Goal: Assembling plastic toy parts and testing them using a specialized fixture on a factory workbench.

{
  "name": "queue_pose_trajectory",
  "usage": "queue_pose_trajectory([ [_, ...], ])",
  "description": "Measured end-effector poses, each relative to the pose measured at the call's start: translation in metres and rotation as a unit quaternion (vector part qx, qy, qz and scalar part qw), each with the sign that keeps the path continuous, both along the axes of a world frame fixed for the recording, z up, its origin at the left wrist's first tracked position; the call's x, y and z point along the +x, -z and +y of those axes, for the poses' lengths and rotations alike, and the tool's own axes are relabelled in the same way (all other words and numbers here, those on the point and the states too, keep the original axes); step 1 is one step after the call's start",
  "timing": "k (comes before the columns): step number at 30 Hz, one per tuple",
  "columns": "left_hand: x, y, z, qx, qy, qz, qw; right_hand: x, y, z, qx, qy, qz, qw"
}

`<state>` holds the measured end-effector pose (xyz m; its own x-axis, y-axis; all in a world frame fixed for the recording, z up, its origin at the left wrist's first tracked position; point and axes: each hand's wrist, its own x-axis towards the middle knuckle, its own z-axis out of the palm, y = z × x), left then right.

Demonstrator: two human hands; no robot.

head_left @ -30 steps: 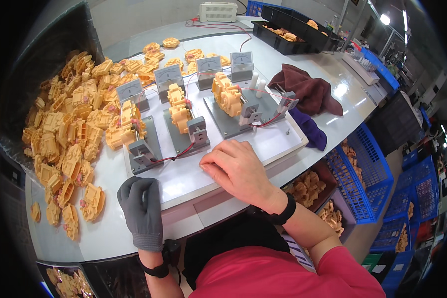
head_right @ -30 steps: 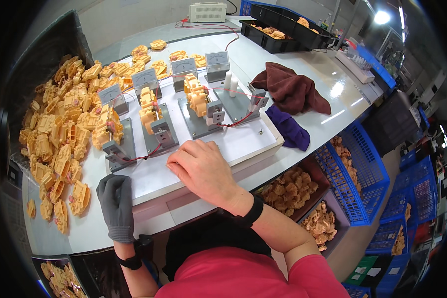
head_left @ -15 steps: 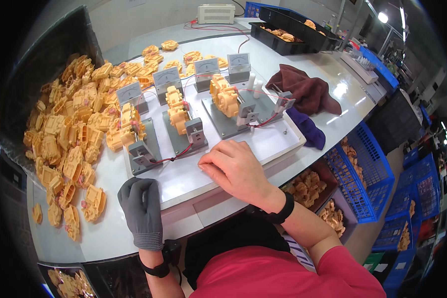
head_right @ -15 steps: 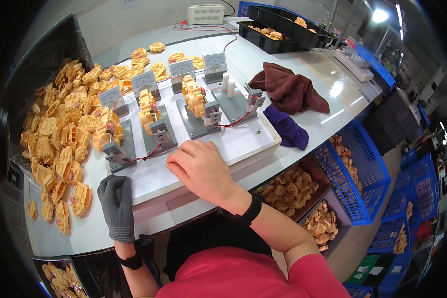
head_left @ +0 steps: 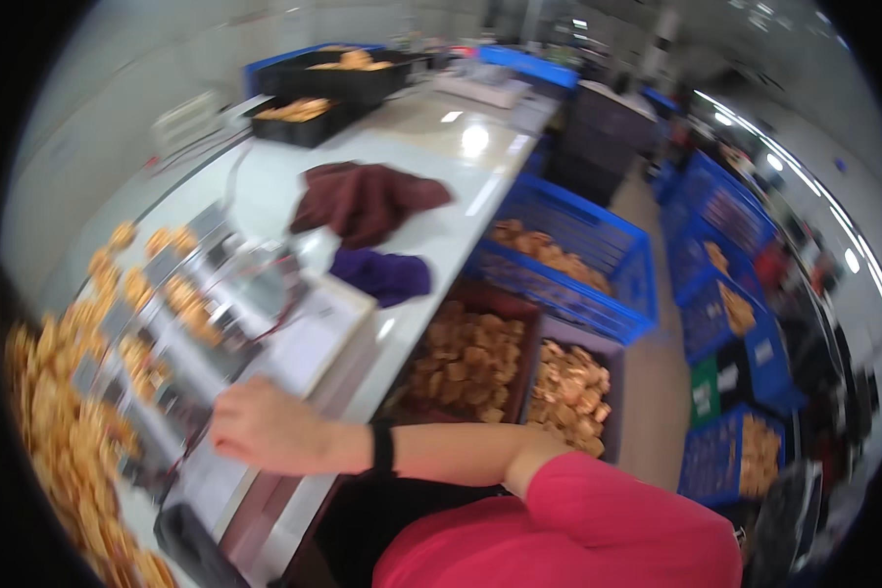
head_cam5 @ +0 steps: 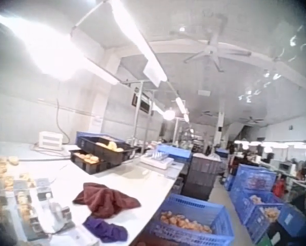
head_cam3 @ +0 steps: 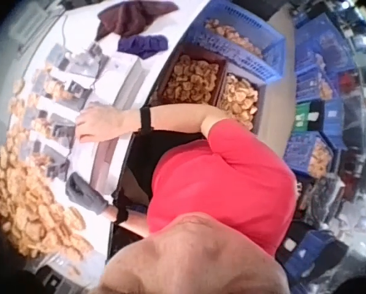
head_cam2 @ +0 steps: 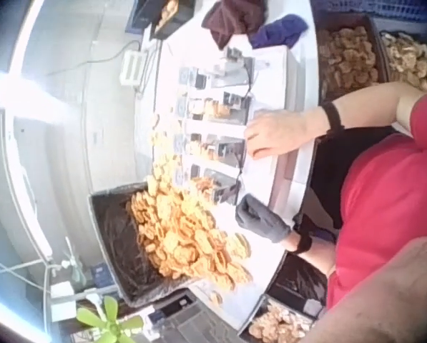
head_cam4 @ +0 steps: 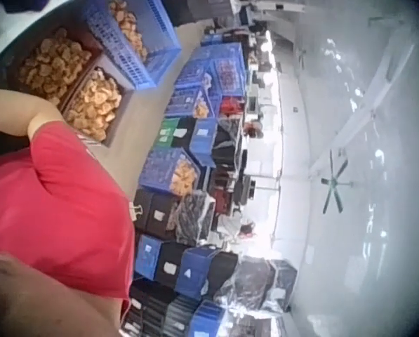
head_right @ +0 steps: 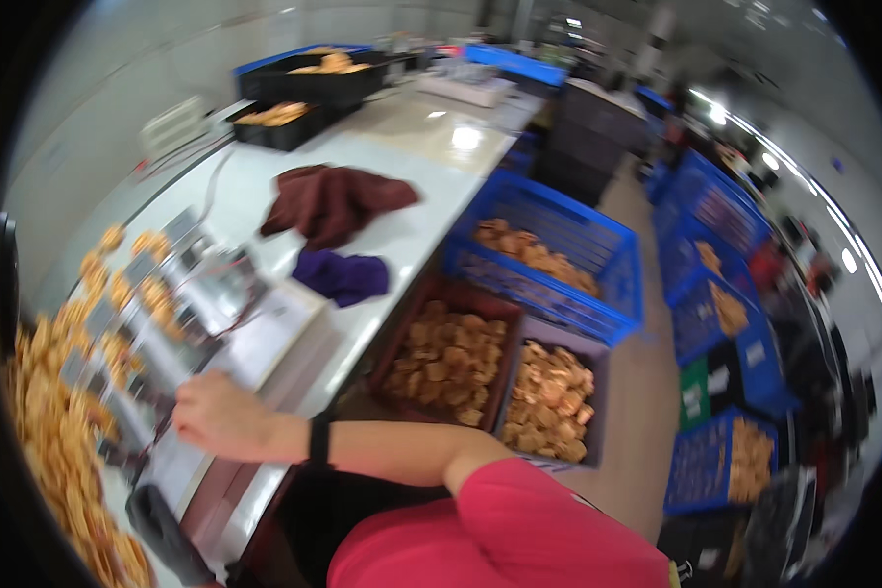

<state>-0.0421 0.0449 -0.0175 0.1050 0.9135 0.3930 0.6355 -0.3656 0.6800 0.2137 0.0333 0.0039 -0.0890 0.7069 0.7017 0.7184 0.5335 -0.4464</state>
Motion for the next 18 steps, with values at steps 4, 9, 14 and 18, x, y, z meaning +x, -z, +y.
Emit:
queue_pose_trajectory([
  [4,0.032,-0.029,-0.015,0.073,0.017,-0.016,0.997,0.006,-0.001,-0.007,-0.020,0.002,0.043,0.999],
  [9,0.033,-0.032,-0.015,0.083,0.030,0.003,0.996,0.008,-0.002,-0.008,-0.017,0.007,0.053,0.998],
  [14,0.031,-0.034,-0.018,0.086,0.019,0.006,0.996,0.007,-0.001,-0.004,-0.019,-0.012,0.035,0.999],
  [18,0.034,-0.038,-0.021,0.076,0.022,0.002,0.997,0.007,-0.001,-0.004,-0.020,-0.011,0.028,0.999],
])
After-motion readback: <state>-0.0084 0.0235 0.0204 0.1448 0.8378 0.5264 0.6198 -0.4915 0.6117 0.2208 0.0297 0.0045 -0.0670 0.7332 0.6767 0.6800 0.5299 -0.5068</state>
